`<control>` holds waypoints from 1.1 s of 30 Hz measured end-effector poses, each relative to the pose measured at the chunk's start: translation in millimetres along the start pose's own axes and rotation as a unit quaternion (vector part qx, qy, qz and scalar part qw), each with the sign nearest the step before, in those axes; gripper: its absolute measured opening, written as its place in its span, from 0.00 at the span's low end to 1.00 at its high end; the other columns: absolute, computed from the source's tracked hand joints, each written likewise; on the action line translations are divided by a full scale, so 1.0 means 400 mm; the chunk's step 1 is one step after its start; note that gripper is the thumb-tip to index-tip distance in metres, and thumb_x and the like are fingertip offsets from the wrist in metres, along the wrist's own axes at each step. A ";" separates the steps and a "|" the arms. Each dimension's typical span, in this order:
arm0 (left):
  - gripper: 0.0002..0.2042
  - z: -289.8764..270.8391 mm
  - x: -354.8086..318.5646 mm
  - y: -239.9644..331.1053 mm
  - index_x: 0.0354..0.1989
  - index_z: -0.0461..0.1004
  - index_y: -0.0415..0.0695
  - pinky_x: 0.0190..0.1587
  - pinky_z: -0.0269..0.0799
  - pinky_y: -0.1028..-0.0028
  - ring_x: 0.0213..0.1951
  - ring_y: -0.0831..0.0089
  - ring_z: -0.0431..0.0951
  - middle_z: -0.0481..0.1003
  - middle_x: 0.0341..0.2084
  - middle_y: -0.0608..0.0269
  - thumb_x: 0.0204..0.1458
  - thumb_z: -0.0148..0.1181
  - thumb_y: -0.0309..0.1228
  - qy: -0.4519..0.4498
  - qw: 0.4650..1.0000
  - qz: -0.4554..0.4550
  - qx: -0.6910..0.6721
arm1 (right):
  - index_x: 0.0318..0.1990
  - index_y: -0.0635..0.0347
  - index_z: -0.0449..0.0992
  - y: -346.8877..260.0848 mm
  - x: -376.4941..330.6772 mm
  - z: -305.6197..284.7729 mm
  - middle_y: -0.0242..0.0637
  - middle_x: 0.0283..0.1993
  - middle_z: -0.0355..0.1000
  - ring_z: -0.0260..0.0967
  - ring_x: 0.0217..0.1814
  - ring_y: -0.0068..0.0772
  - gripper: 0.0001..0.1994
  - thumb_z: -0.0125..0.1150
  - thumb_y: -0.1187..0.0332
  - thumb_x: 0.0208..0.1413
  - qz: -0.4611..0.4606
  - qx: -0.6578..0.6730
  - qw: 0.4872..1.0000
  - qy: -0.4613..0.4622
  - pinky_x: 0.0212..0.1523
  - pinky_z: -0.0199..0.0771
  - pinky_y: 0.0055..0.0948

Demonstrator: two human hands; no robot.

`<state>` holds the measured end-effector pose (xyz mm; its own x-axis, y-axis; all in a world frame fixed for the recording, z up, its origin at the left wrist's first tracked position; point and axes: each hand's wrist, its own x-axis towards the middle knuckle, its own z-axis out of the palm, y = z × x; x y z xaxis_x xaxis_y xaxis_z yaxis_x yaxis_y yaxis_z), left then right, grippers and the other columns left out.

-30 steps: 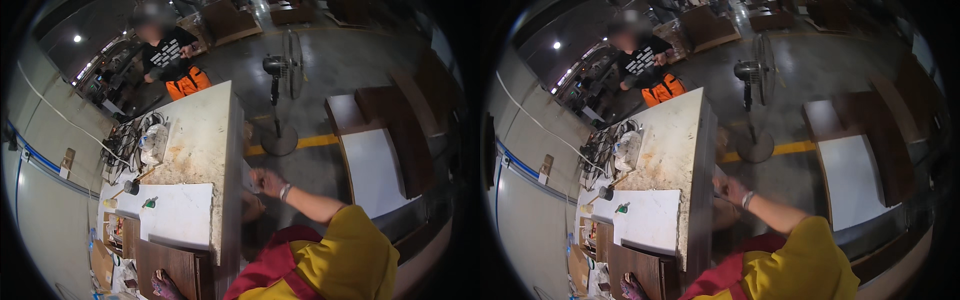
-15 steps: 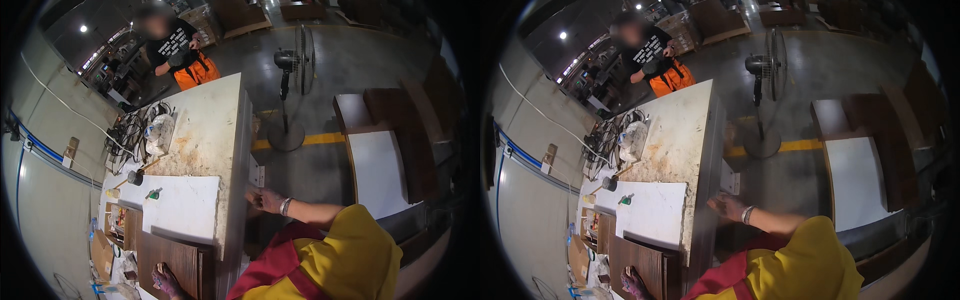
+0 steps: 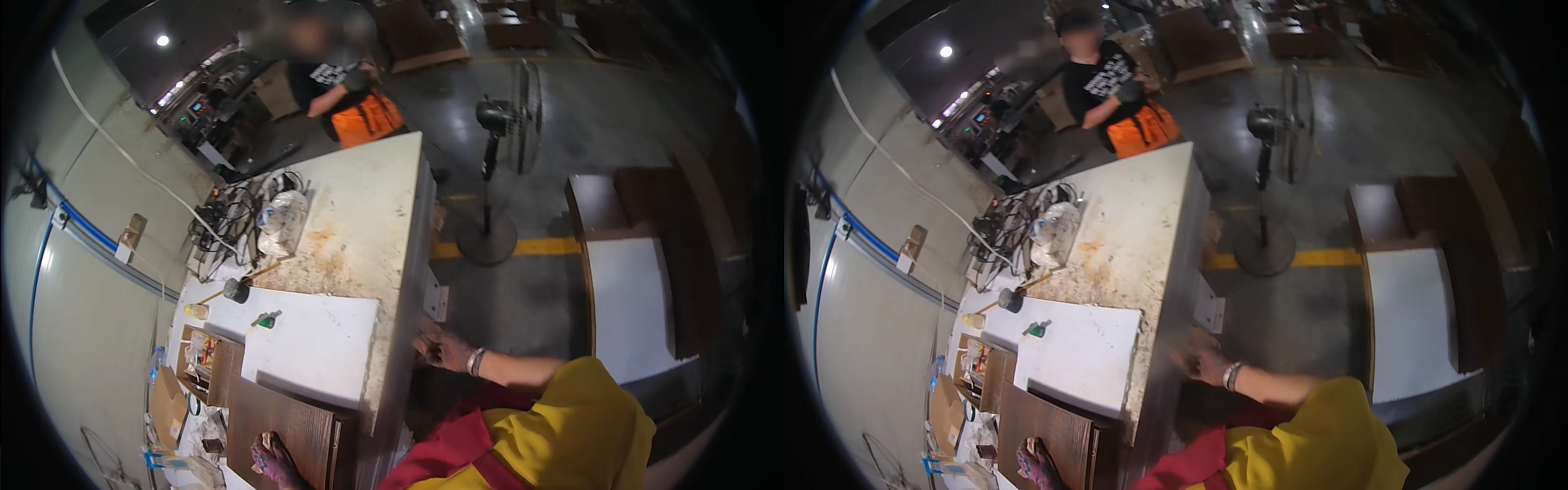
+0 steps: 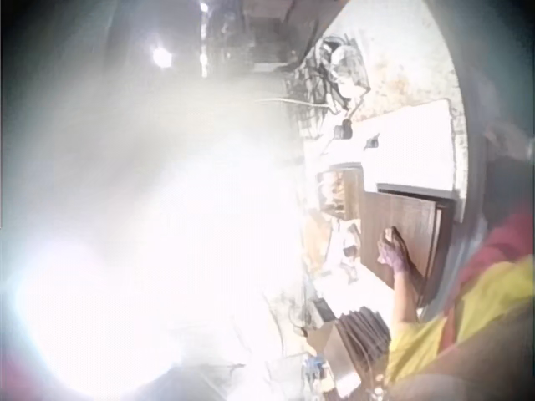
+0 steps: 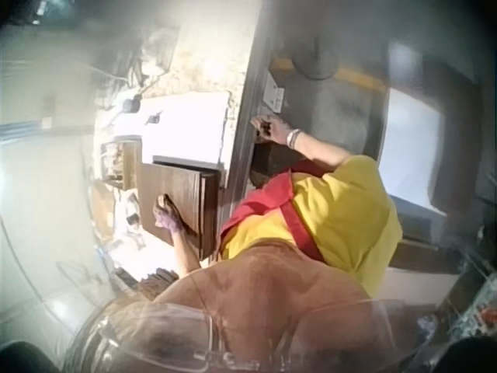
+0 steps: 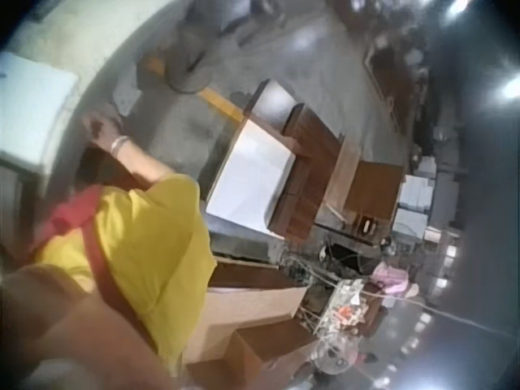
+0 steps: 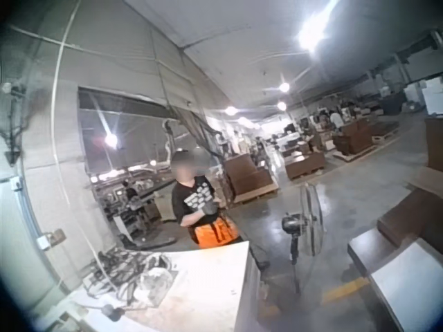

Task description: The person wipes a dark wooden board with a cloth, then uses a small block to rub the surface. They briefly adjust the camera, then continue rubbing the board with the block and cloth, flipping the board over to work on the other side.

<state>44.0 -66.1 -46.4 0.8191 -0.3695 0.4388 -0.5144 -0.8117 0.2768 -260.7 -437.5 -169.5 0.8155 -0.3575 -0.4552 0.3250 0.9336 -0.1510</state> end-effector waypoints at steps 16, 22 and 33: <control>0.22 -0.028 -0.003 0.020 0.51 0.74 0.41 0.53 0.68 0.56 0.49 0.47 0.74 0.76 0.45 0.44 0.56 0.60 0.45 -0.009 0.998 0.053 0.033 | 0.42 0.66 0.74 0.043 0.048 -0.025 0.35 0.42 0.72 0.66 0.28 0.18 0.11 0.55 0.66 0.62 0.032 -0.047 0.992 -0.114 0.29 0.66 0.15; 0.21 -0.043 -0.012 0.007 0.51 0.74 0.42 0.55 0.66 0.54 0.50 0.49 0.73 0.75 0.46 0.47 0.56 0.59 0.45 -0.015 0.999 0.028 0.044 | 0.43 0.65 0.74 0.030 0.038 0.006 0.37 0.44 0.71 0.70 0.38 0.25 0.13 0.54 0.62 0.62 0.006 -0.095 0.995 -0.021 0.35 0.70 0.22; 0.21 0.007 0.000 -0.078 0.56 0.69 0.44 0.61 0.61 0.60 0.58 0.51 0.68 0.72 0.53 0.48 0.57 0.57 0.40 -0.022 0.995 -0.093 0.035 | 0.42 0.57 0.70 -0.015 0.062 -0.010 0.32 0.36 0.70 0.70 0.39 0.23 0.07 0.57 0.66 0.61 0.015 -0.074 0.995 -0.058 0.43 0.74 0.25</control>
<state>60.6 -42.1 -57.5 0.9095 -0.2293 0.3468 -0.3362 -0.8962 0.2893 -244.5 -451.7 -183.6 0.8765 -0.3210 -0.3587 0.2318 0.9345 -0.2700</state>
